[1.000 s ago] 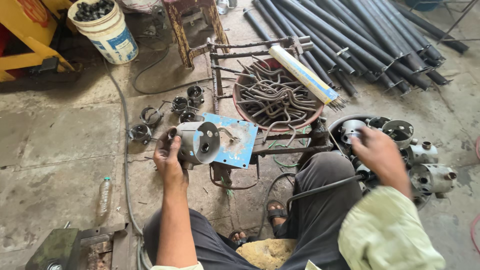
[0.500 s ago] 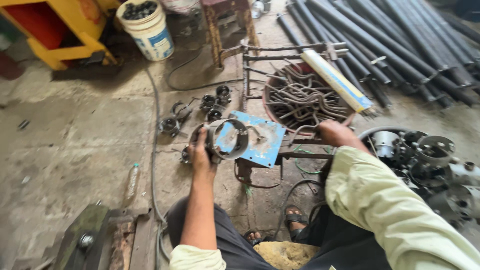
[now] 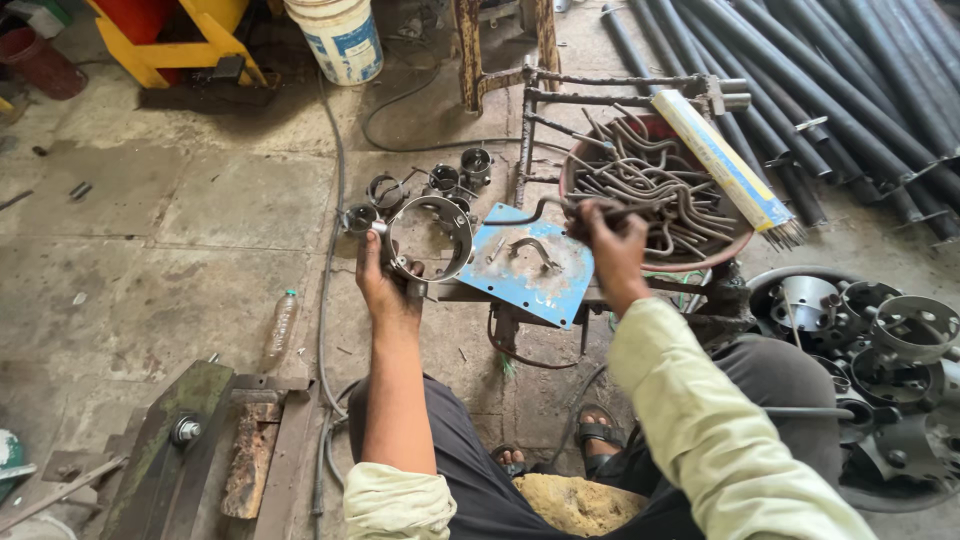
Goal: The person places a circular metal component onto a jig, uses a handheld electrode holder to perform spot welds to secure the part, and then removes the welded piece to repeat the process with another component.
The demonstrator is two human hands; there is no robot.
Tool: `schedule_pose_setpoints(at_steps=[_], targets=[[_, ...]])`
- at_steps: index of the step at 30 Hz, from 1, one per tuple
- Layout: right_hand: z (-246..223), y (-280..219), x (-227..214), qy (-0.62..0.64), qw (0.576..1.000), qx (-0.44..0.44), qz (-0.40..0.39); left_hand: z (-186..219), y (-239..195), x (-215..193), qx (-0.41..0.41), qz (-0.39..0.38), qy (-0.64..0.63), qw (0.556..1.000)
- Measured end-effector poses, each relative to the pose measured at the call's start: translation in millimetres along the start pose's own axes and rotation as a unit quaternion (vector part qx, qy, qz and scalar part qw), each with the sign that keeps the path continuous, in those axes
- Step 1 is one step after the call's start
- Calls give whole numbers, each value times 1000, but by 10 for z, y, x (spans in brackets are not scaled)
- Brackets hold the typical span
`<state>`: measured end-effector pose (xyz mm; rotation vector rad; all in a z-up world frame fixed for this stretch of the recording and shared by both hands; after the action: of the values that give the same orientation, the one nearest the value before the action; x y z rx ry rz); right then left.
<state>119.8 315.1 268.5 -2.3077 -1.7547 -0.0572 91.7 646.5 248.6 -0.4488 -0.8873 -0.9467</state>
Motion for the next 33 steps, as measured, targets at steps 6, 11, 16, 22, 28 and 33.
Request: schedule_pose_setpoints(at_steps=[6,11,16,22,28,33], targets=[[791,-83,129,174,983,64,9,14,5,-38,-12,7,18,1000],[981,-122,128,172,978,114,-6,20,-5,65,-14,17,44,999],[979,-228,22,193,972,131,-19,69,-28,108,-1,7,57,998],[783,-269,-223,134,971,195,-18,128,-36,140,12,-4,62,998],[625,-325,-443,-215,976,15,41,89,-43,88,18,0,71,997],[368,-436,-204,-451,875,-156,80,20,-46,84,22,-18,75,997]])
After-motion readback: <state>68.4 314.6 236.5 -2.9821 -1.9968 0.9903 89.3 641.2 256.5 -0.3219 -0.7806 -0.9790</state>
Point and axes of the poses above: each hand's wrist, its own y-axis towards the middle knuckle, its own x-axis out of the palm, z = x × y, the point moved 4 cm from there along y, towards the middle knuckle, and after that the axes turned 14 degrees about x, right-handed, at the moved point
